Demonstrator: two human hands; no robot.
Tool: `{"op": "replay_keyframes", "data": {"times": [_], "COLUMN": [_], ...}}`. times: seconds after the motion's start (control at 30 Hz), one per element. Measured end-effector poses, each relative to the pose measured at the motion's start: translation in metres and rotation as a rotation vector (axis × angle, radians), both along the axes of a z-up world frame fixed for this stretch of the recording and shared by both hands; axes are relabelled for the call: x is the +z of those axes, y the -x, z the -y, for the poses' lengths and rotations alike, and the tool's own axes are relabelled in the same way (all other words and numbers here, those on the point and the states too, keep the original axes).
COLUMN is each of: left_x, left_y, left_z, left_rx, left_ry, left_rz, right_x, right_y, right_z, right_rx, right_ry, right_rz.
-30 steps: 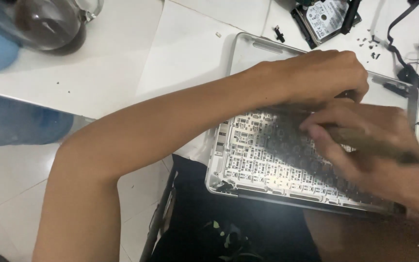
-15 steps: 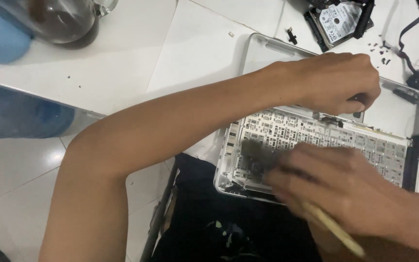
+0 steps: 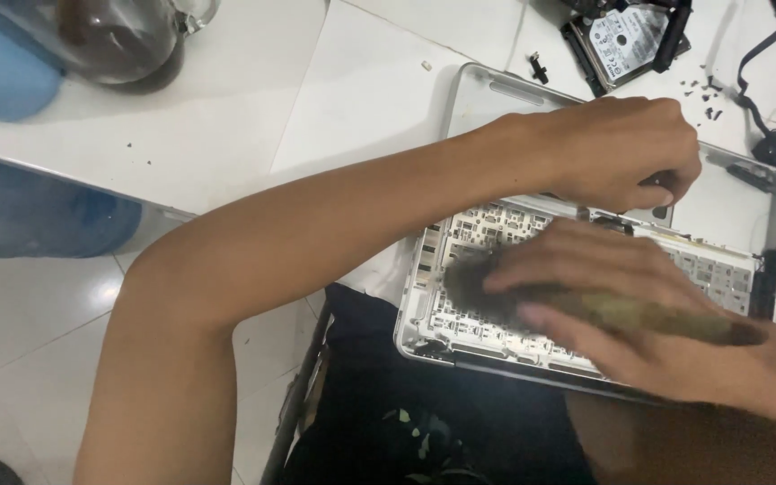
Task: The person cleans the underside of a disassembled laptop keyboard chassis using a small brush and a cloth. They scrub the metal surface and wipe away debris while various laptop components are scattered on the white table.
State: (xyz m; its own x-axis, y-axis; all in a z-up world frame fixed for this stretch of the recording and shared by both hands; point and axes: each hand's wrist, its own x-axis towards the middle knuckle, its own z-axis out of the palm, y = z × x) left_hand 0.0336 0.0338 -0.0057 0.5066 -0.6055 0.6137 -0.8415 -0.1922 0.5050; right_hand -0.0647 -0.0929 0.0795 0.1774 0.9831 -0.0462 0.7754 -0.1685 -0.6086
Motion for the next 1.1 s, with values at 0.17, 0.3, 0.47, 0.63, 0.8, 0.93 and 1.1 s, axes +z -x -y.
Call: {"op": "replay_keyframes", "data": {"times": [0.17, 0.3, 0.47, 0.63, 0.8, 0.93, 1.1], "left_x": [0.005, 0.003, 0.005, 0.002, 0.001, 0.004, 0.006], "left_y": [0.004, 0.004, 0.002, 0.001, -0.001, 0.003, 0.004], "left_z": [-0.001, 0.001, -0.001, 0.001, 0.004, 0.0, -0.001], "left_rx": [0.085, 0.028, 0.042, 0.034, 0.075, 0.058, 0.04], "left_ry": [-0.125, -0.055, -0.056, -0.071, -0.168, -0.1, -0.073], "left_rz": [-0.107, -0.064, -0.037, -0.059, -0.094, -0.072, -0.061], "right_x": [0.001, 0.016, 0.005, 0.015, 0.004, -0.002, 0.019], "right_y": [-0.004, 0.003, -0.016, 0.005, -0.026, -0.012, -0.01], "right_z": [0.001, 0.0, 0.007, -0.002, 0.017, 0.017, 0.011], "right_rx": [-0.019, 0.06, -0.315, 0.246, 0.073, 0.148, 0.112], "right_ry": [-0.169, 0.098, 0.126, -0.012, -0.003, -0.034, 0.075], "right_rz": [0.37, -0.232, 0.048, -0.019, 0.171, 0.308, -0.022]}}
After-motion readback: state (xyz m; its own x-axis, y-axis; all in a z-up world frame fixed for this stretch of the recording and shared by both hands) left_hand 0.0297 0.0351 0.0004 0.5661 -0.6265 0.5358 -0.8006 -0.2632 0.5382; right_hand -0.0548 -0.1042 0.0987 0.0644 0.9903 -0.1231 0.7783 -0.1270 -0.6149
